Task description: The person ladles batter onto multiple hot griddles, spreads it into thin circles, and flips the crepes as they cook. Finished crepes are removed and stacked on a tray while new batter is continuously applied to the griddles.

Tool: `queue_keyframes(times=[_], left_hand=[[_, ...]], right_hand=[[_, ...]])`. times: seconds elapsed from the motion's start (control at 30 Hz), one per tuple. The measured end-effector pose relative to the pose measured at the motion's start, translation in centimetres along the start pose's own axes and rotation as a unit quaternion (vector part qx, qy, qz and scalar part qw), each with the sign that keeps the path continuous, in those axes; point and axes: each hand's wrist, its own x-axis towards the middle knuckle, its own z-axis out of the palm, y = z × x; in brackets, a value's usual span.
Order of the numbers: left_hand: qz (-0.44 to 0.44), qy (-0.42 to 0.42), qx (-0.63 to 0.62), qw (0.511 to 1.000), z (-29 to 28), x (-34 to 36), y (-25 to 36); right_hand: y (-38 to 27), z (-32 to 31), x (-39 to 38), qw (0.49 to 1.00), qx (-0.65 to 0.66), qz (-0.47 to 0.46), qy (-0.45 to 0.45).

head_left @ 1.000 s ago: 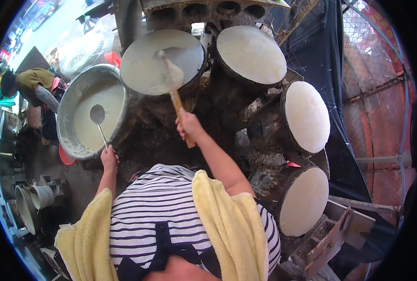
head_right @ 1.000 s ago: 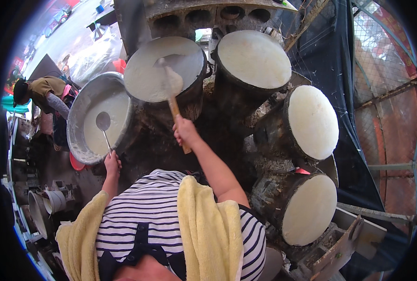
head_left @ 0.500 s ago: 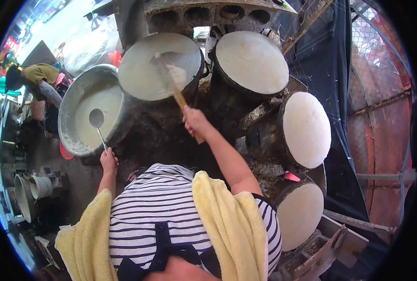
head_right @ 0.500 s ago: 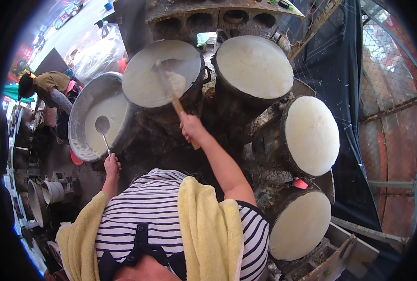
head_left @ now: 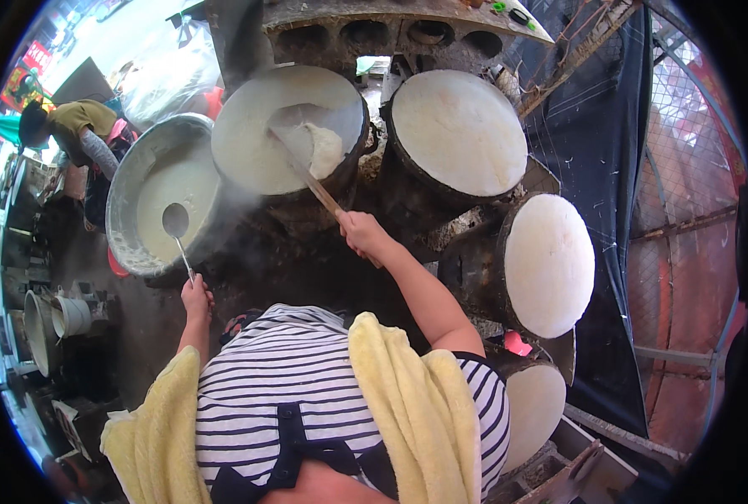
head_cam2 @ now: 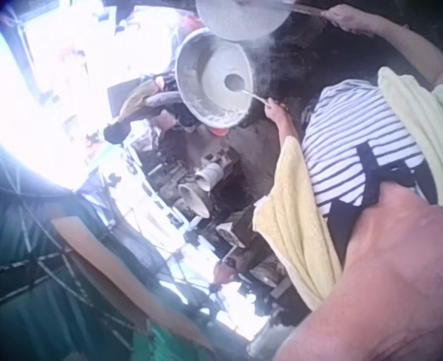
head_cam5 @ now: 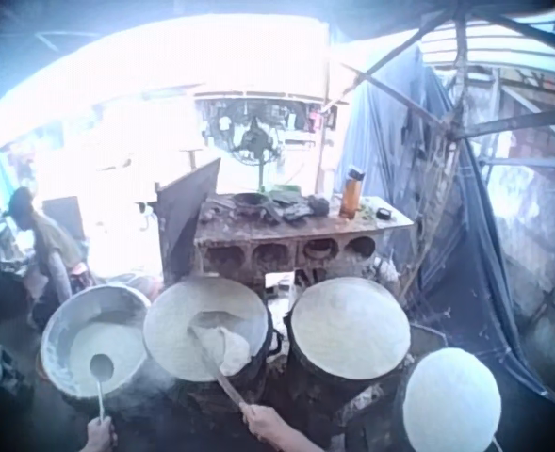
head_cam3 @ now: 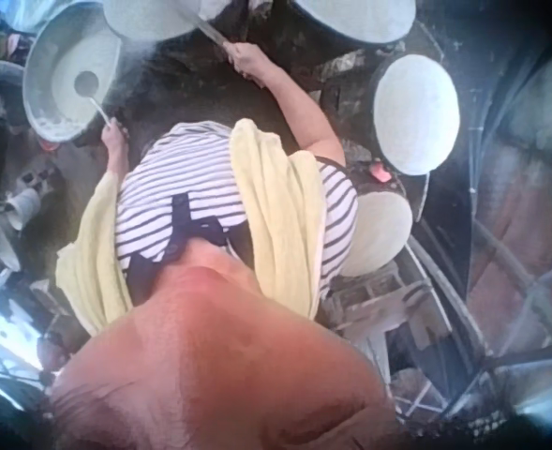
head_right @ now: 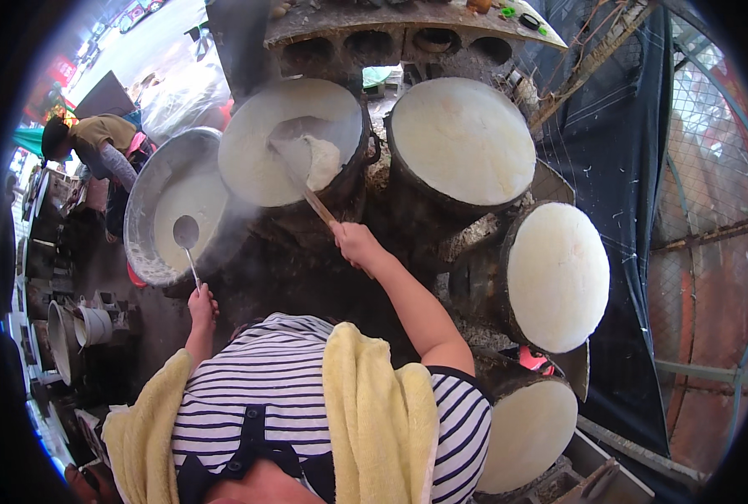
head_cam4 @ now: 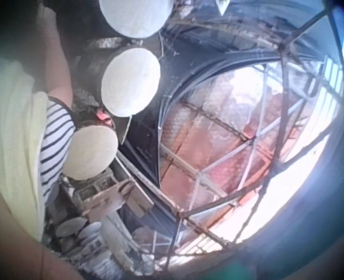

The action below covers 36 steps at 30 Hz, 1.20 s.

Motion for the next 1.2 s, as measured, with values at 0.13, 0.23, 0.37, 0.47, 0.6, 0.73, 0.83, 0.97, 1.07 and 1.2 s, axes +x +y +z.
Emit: queue_keyframes(times=[0.13, 0.23, 0.37, 0.47, 0.6, 0.73, 0.83, 0.97, 1.07, 1.2], left_hand=[[-0.008, -0.009, 0.022, 1.0, 0.3, 0.5, 0.1], [-0.017, 0.01, 0.004, 1.0, -0.5, 0.4, -0.4], [-0.008, 0.02, -0.014, 1.0, -0.7, 1.7, -1.2], [-0.029, 0.029, -0.007, 0.999, -1.0, 2.2, -1.6], [-0.044, 0.046, 0.006, 0.998, -1.7, 3.0, -0.8], [-0.046, 0.035, -0.013, 0.998, -2.7, 3.3, -1.6], [-0.049, 0.038, -0.001, 0.998, -2.6, 4.3, -2.4], [-0.056, 0.035, 0.007, 0.998, -2.6, 3.5, -0.6], [-0.045, 0.037, -0.002, 0.998, -2.5, 3.7, -1.2], [-0.056, 0.025, -0.003, 0.998, -1.0, 3.5, 0.8]], right_hand=[[5.2, -2.7, 6.9, 0.949, -0.21, -0.141, 0.191], [-1.4, -4.5, 5.0, 0.987, -0.112, -0.012, 0.117], [-0.2, -3.7, 2.1, 0.996, -0.07, -0.034, 0.033], [4.1, -5.4, 5.7, 0.917, -0.3, -0.208, 0.16], [-1.9, -7.7, 8.0, 0.956, -0.252, -0.036, 0.148], [0.6, -8.1, 4.7, 0.964, -0.251, -0.065, 0.062], [0.2, -10.8, 10.7, 0.848, -0.466, -0.196, 0.161], [-3.6, -9.1, 13.4, 0.873, -0.396, -0.155, 0.241], [-3.7, -5.6, 8.8, 0.904, -0.288, -0.109, 0.296], [-1.5, -3.1, 8.1, 0.907, -0.282, -0.055, 0.309]])
